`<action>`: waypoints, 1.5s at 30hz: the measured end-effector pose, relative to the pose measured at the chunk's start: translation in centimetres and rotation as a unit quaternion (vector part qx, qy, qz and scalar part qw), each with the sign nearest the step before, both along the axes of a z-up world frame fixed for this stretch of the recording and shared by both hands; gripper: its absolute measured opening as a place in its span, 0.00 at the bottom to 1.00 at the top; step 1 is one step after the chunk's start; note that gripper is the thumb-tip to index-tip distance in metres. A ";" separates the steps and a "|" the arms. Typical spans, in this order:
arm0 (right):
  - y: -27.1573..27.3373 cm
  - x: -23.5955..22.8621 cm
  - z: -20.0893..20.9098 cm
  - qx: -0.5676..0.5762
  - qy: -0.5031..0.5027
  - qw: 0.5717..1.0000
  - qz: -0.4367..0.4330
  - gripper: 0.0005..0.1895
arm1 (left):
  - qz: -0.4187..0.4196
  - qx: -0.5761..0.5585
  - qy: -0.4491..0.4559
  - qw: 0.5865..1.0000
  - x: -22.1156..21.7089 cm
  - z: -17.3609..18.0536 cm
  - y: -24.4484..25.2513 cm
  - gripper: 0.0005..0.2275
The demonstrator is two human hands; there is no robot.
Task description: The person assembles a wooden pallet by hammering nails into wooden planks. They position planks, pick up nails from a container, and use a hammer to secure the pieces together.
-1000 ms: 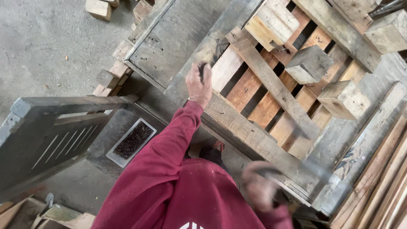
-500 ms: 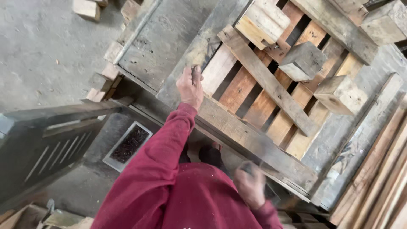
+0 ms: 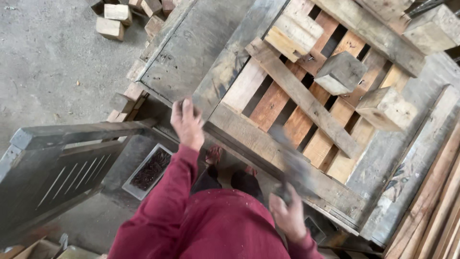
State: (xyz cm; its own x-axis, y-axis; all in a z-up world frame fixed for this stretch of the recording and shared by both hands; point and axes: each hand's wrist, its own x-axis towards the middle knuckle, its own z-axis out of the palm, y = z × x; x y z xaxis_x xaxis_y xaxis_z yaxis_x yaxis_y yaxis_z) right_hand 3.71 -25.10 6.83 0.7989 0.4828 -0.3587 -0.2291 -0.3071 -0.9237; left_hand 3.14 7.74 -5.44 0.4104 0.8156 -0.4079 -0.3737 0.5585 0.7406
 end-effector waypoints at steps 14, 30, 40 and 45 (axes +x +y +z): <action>-5.6 4.0 0.3 -0.345 0.119 0.930 0.038 0.13 | -0.163 -0.118 0.157 0.967 -1.1 0.6 -12.6 0.15; -11.2 15.9 -0.2 -0.476 -0.158 0.847 0.176 0.24 | -0.178 -0.100 0.210 0.956 1.7 2.3 -16.5 0.20; -6.5 13.8 3.3 -0.492 -0.165 0.834 0.189 0.24 | -0.121 -0.048 0.158 0.979 1.6 4.6 -12.2 0.15; -2.6 11.8 1.3 -0.449 -0.206 0.850 0.185 0.23 | -0.149 -0.082 0.192 0.966 0.3 3.2 -9.1 0.15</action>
State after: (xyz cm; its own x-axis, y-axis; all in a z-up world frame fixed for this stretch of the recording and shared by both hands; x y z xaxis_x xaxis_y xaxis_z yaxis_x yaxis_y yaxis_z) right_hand 15.51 -27.65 8.17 0.7985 0.4081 -0.4425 0.3227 -0.9107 -0.2577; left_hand 3.44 -1.32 -2.26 0.4101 0.5953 -0.6910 0.1075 0.7208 0.6847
